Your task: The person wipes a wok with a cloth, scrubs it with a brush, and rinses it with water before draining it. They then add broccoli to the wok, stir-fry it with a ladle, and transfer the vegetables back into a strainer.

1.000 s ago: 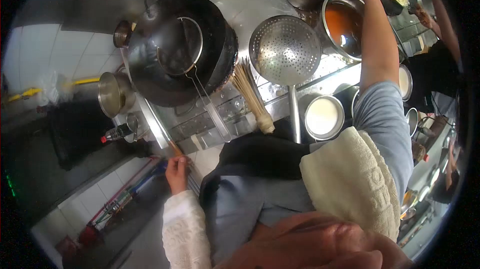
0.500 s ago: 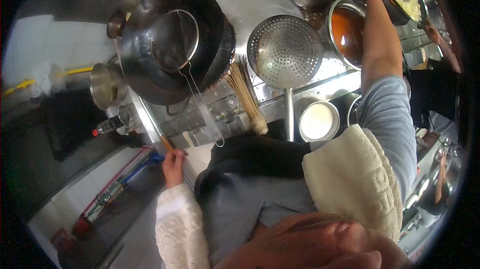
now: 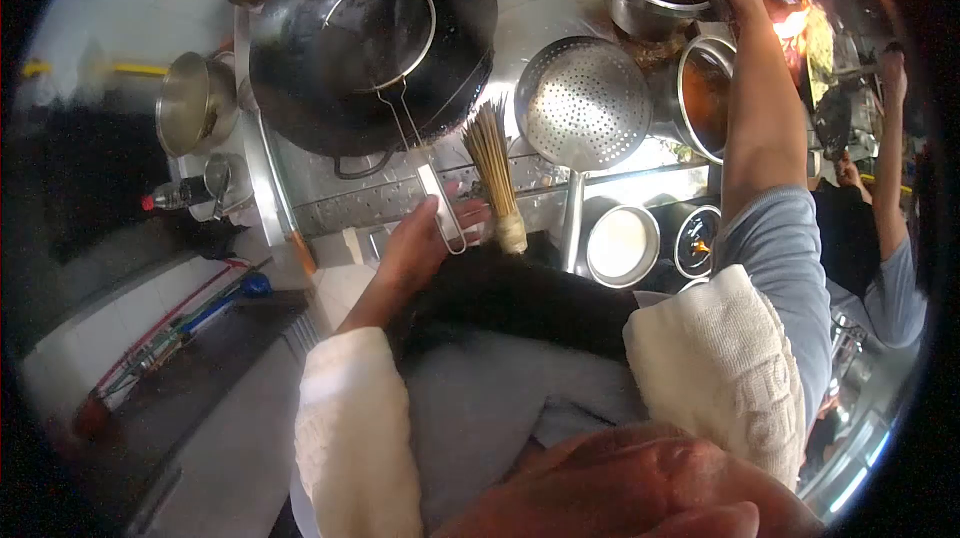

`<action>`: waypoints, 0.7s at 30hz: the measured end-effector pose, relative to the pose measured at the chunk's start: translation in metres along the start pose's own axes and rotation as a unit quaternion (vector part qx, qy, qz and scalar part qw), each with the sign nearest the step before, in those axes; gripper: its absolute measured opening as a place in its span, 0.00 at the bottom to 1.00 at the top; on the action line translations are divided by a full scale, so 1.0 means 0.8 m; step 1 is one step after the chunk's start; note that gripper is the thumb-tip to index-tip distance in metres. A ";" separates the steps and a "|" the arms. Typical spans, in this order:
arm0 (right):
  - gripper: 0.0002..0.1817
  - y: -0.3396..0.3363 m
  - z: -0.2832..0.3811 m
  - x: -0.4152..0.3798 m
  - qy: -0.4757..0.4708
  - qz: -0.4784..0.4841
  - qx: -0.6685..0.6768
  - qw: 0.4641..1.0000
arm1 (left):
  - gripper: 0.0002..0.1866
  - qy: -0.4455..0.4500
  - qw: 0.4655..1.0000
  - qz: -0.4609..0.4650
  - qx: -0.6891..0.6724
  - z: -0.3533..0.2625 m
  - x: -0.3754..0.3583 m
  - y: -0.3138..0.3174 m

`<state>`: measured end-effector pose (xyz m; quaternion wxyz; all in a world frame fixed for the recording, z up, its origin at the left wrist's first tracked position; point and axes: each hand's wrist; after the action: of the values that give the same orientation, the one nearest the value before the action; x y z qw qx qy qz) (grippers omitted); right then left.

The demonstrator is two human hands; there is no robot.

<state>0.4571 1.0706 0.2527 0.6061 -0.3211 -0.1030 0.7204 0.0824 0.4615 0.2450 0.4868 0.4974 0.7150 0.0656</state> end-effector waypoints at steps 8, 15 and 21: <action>0.23 0.034 0.136 -0.131 -0.078 0.000 -0.079 0.994 | 0.15 0.030 0.999 -0.014 0.003 -0.031 -0.010 0.012; 0.28 0.083 0.213 -0.130 -0.112 0.043 -0.204 0.972 | 0.16 0.022 0.991 -0.029 0.130 -0.041 -0.035 -0.020; 0.15 0.132 0.244 -0.076 -0.276 -0.062 -0.374 0.883 | 0.16 0.047 0.988 0.034 0.143 -0.058 -0.078 -0.047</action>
<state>0.2608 1.0347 0.3676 0.4312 -0.3053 -0.5475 0.6489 0.0247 0.4128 0.2867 0.3739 0.5828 0.7215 0.0025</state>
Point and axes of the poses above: each hand's wrist, its own x-axis towards the middle knuckle, its own y-axis out of the palm, z = x × y, and after that the axes turned 1 degree about -x, right-handed
